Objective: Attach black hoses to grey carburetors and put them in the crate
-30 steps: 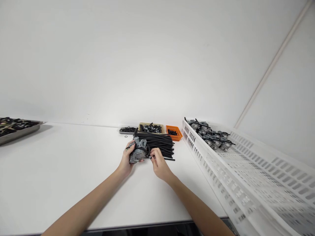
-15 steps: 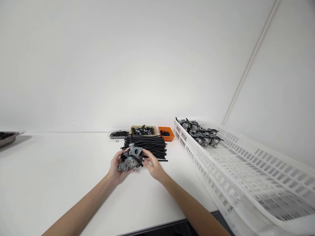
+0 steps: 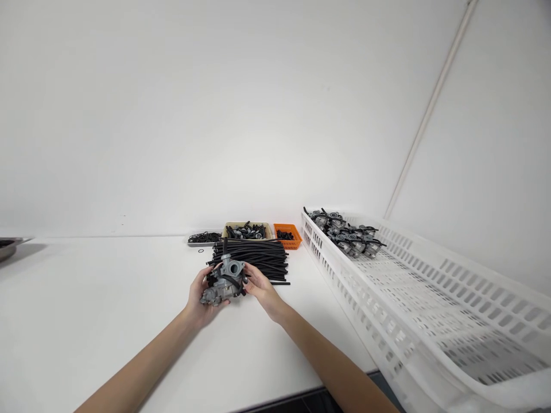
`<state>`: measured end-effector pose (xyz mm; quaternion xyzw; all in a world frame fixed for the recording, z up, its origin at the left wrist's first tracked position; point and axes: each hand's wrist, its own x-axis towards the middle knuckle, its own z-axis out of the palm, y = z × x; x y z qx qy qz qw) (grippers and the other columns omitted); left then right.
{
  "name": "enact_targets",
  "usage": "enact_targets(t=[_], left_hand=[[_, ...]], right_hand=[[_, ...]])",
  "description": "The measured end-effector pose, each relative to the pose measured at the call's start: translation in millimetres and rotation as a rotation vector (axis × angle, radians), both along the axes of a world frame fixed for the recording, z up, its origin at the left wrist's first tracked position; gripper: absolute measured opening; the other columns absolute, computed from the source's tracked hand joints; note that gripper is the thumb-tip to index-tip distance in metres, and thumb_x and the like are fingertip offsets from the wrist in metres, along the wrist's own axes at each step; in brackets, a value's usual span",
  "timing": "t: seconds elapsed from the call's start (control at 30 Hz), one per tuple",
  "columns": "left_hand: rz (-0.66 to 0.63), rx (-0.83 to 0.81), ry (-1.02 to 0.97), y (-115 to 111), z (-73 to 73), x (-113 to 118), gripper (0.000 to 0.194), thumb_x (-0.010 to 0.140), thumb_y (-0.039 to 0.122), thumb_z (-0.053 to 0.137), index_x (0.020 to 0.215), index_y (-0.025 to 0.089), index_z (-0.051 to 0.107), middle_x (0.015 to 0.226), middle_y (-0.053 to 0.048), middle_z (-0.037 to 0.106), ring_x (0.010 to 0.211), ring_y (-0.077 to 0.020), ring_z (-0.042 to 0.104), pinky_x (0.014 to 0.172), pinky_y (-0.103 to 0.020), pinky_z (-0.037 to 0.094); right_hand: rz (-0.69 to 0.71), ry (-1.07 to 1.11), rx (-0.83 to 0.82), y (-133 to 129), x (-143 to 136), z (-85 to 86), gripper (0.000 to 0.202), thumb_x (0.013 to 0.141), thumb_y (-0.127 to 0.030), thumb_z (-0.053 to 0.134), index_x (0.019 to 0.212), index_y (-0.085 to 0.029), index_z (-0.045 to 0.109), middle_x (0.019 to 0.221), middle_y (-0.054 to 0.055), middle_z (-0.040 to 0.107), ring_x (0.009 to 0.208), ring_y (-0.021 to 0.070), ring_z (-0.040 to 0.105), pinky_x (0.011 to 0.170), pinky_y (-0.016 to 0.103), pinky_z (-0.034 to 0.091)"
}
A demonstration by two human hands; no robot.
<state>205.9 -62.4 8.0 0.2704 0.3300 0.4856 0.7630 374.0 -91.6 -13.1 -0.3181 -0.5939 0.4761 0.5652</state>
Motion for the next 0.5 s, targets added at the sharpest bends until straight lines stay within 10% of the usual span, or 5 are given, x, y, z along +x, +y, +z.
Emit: enact_targets(t=[0.23,0.5], left_hand=[[0.042,0.018,-0.04,-3,4.9,1,0.031,0.084,0.032,0.049,0.11,0.016,0.057,0.072,-0.006,0.069,0.05,-0.0214,0.066,0.035,-0.031,0.054],[0.106,0.212,-0.019,-5,1.9,4,0.023,0.082,0.027,0.049,0.098,0.016,0.061,0.078,-0.005,0.068,0.053,-0.0219,0.064,0.033,-0.034,0.052]], right_hand=[[-0.163,-0.288,0.159,3,0,-10.8,0.027,0.077,-0.045,0.064,0.08,-0.021,0.053,0.1,0.005,0.053,0.095,0.0197,0.052,0.083,0.035,0.046],[-0.001,-0.184,0.163,6,3,-10.7,0.034,0.075,-0.047,0.066,0.068,-0.02,0.046,0.103,0.005,0.048,0.095,0.0177,0.053,0.086,0.033,0.047]])
